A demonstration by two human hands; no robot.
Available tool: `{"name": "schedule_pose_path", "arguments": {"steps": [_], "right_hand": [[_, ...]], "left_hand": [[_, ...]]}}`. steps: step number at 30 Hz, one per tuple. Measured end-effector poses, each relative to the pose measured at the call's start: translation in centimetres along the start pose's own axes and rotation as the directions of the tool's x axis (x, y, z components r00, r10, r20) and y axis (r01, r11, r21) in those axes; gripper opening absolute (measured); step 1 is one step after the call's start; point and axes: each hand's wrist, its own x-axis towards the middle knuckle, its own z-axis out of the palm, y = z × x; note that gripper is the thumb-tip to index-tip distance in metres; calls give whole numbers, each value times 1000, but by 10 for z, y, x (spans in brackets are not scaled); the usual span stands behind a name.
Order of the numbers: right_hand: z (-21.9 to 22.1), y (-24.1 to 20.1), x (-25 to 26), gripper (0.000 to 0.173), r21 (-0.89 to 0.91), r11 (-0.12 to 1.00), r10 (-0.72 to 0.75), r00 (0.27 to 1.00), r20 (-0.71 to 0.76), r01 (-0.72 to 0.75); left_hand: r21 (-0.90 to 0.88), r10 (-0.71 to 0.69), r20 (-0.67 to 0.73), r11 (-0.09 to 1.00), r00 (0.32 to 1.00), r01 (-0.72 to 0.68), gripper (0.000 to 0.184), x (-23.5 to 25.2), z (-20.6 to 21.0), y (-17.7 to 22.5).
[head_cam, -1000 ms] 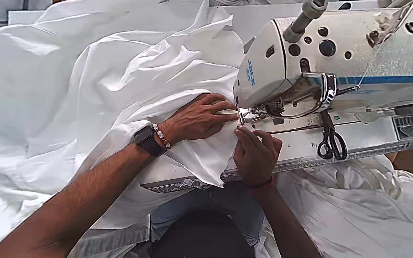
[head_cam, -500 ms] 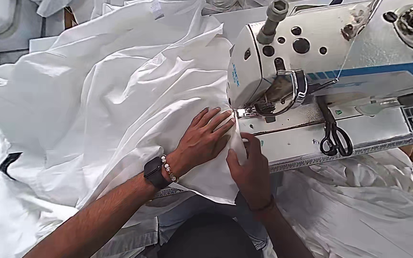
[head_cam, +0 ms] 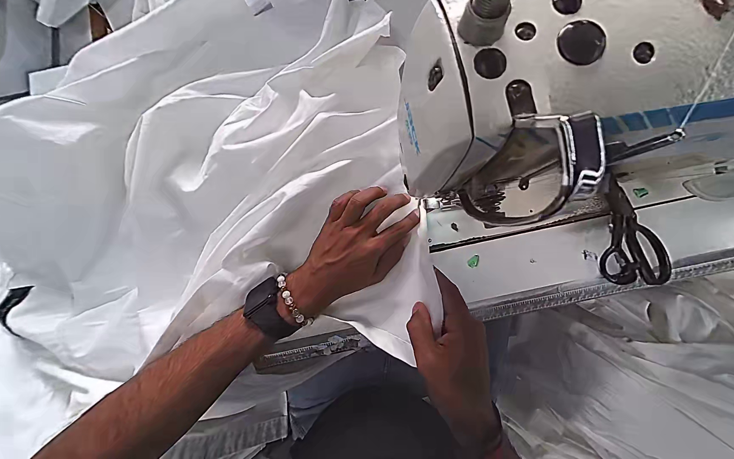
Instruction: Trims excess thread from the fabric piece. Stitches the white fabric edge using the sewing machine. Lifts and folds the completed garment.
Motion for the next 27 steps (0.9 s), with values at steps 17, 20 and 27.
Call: {"name": "schedule_pose_path", "arguments": {"steps": [17,20,27], "right_hand": [[15,1,40,41,-300,952,-95,989,-114,57],[19,2,53,39,-300,952,-100,984,-146,52],[28,-3,75,30,-394,917,-137,975,-177,57]], "left_hand": [[-19,94,-8,995,996,-94,37,4,-5,-14],[-18,126,-30,992,992,-126,35,8,-4,-19],[5,226,8,974,974,-226,29,11,-13,-14]]}}
